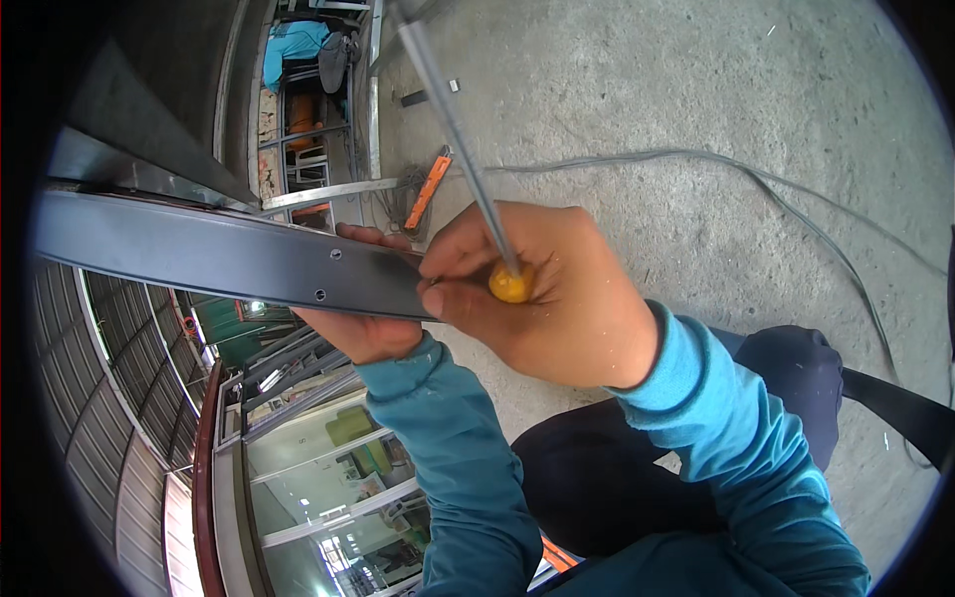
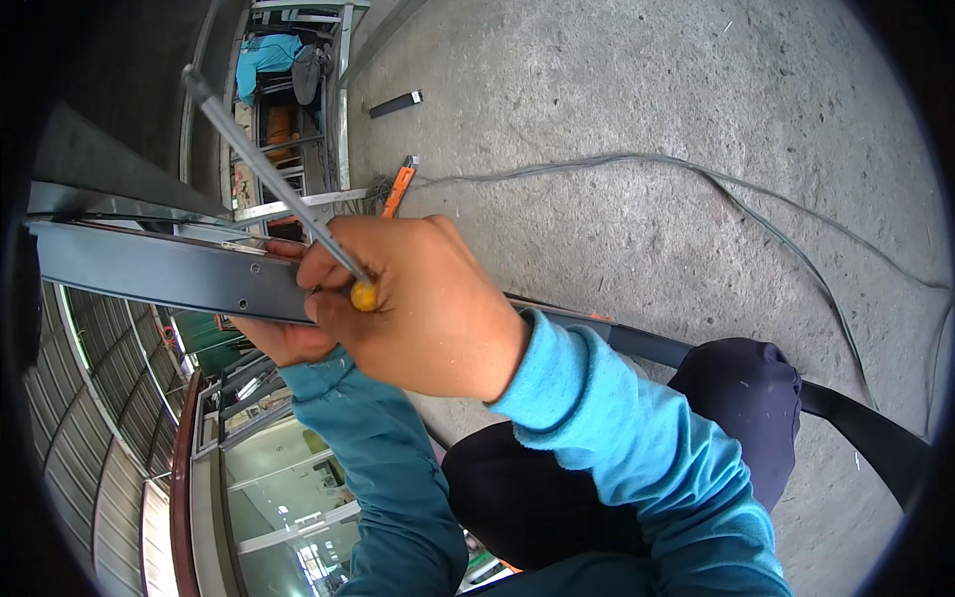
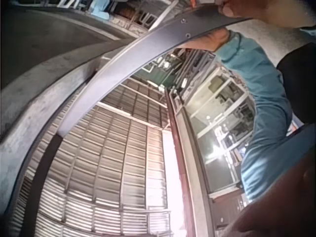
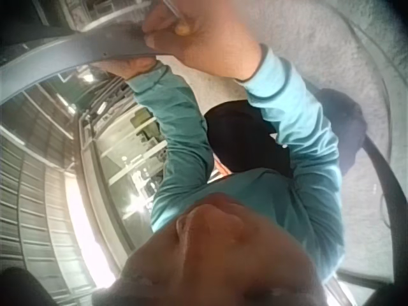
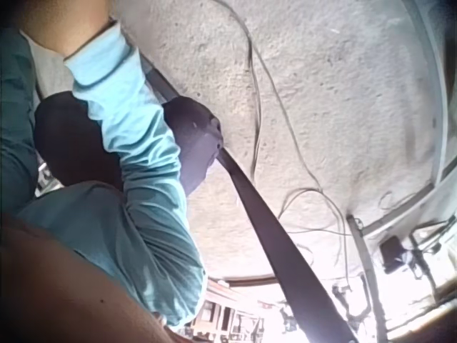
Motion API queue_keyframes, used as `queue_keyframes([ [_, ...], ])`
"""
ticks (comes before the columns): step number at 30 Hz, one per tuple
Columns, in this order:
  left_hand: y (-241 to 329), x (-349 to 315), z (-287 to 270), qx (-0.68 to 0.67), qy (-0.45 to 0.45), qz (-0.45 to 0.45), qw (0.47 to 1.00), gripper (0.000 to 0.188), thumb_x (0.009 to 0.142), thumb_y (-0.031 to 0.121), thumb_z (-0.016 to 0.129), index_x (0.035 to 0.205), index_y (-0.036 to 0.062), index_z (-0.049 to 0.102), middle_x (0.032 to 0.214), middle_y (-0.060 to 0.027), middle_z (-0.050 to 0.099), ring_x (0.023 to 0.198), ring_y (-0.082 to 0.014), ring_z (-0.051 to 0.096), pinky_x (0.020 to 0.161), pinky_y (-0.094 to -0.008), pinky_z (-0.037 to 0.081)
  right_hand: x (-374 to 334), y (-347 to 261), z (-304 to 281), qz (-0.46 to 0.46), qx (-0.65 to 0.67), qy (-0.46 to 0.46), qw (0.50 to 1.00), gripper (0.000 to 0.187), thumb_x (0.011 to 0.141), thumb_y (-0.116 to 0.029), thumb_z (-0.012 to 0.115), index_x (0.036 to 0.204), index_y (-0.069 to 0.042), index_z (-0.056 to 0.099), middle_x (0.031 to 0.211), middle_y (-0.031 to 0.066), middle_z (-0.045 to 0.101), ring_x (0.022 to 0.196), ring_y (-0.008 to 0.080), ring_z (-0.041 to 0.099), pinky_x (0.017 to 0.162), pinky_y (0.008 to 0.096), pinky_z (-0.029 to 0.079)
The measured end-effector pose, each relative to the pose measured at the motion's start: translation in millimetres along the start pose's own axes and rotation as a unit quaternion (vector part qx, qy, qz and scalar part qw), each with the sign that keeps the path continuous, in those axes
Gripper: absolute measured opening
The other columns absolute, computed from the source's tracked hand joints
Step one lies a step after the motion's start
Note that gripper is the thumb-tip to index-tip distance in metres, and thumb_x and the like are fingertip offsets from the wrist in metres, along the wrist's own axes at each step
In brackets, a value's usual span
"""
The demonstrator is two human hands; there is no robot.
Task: Drilling holes and fastening screws into a metal frame using an electric drill and manual screwdriver.
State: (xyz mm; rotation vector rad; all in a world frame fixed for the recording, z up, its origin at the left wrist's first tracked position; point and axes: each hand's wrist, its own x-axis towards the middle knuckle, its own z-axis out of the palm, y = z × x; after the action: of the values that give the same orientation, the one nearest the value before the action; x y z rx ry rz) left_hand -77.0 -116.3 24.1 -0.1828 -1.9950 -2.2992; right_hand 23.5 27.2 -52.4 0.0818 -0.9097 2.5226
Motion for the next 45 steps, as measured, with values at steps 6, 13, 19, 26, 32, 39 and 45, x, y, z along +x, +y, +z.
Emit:
queue_keyframes([
  [6,3,2,-3,0.051,-0.046,0.017,0.997,0.041,0.094,0.048,0.048,0.097,0.0092,0.060,0.087,-0.0098,0.064,0.076,-0.0256,0.064,0.067,-0.0463,0.056,-4,10,-4,0.019,-0.010,0.006,1.000,0.012,0.078,0.001,0.070,0.089,0.001,0.066,0.080,0.0146,0.070,0.075,0.0228,0.072,0.069,0.0314,0.054],
  [13,8,0,3,0.098,-0.022,0.009,0.995,0.037,0.094,0.045,0.048,0.096,0.0092,0.058,0.085,-0.0114,0.063,0.072,-0.0263,0.063,0.067,-0.0458,0.055,-11,15,-13,0.031,-0.005,0.039,0.999,0.011,0.079,0.001,0.073,0.088,0.001,0.067,0.081,0.0127,0.072,0.075,0.0174,0.071,0.067,0.0287,0.054],
  [19,6,1,8,0.073,0.004,-0.019,0.997,0.036,0.095,0.043,0.047,0.096,0.0081,0.057,0.083,-0.0128,0.059,0.074,-0.0265,0.061,0.067,-0.0448,0.054,-12,18,-11,0.004,-0.016,0.039,0.999,0.010,0.078,0.001,0.073,0.087,0.001,0.067,0.080,0.0124,0.071,0.073,0.0200,0.072,0.067,0.0289,0.054],
  [26,6,-1,13,0.071,0.026,-0.021,0.997,0.040,0.096,0.043,0.042,0.096,0.0056,0.056,0.083,-0.0143,0.059,0.073,-0.0278,0.060,0.068,-0.0442,0.054,-11,18,-12,0.007,-0.034,0.027,0.999,0.010,0.077,0.002,0.071,0.086,0.000,0.067,0.079,0.0130,0.070,0.073,0.0228,0.072,0.067,0.0299,0.054],
  [32,2,-6,0,0.116,-0.093,0.031,0.988,0.078,0.066,0.048,0.087,0.115,-0.0008,0.050,0.095,-0.0147,0.061,0.081,-0.0267,0.064,0.076,-0.0422,0.057,-12,18,-11,0.023,-0.022,0.026,0.999,0.010,0.077,0.003,0.071,0.085,0.000,0.066,0.079,0.0137,0.070,0.073,0.0236,0.072,0.067,0.0302,0.054],
  [39,-2,-10,9,0.195,-0.058,0.095,0.974,0.105,0.038,0.044,0.099,0.118,-0.0019,0.048,0.101,-0.0145,0.060,0.086,-0.0263,0.065,0.076,-0.0407,0.059,-12,20,-11,0.025,-0.035,0.016,0.999,0.010,0.077,0.002,0.071,0.084,0.000,0.065,0.078,0.0143,0.069,0.072,0.0250,0.072,0.065,0.0311,0.053],
  [45,-7,-8,3,0.240,-0.099,0.149,0.954,0.046,0.087,0.043,0.063,0.097,-0.0007,0.055,0.088,-0.0143,0.062,0.080,-0.0278,0.064,0.072,-0.0414,0.057,-14,13,-10,0.046,-0.040,0.008,0.998,0.010,0.077,0.002,0.071,0.084,0.000,0.064,0.078,0.0141,0.069,0.072,0.0262,0.071,0.065,0.0316,0.053],
])
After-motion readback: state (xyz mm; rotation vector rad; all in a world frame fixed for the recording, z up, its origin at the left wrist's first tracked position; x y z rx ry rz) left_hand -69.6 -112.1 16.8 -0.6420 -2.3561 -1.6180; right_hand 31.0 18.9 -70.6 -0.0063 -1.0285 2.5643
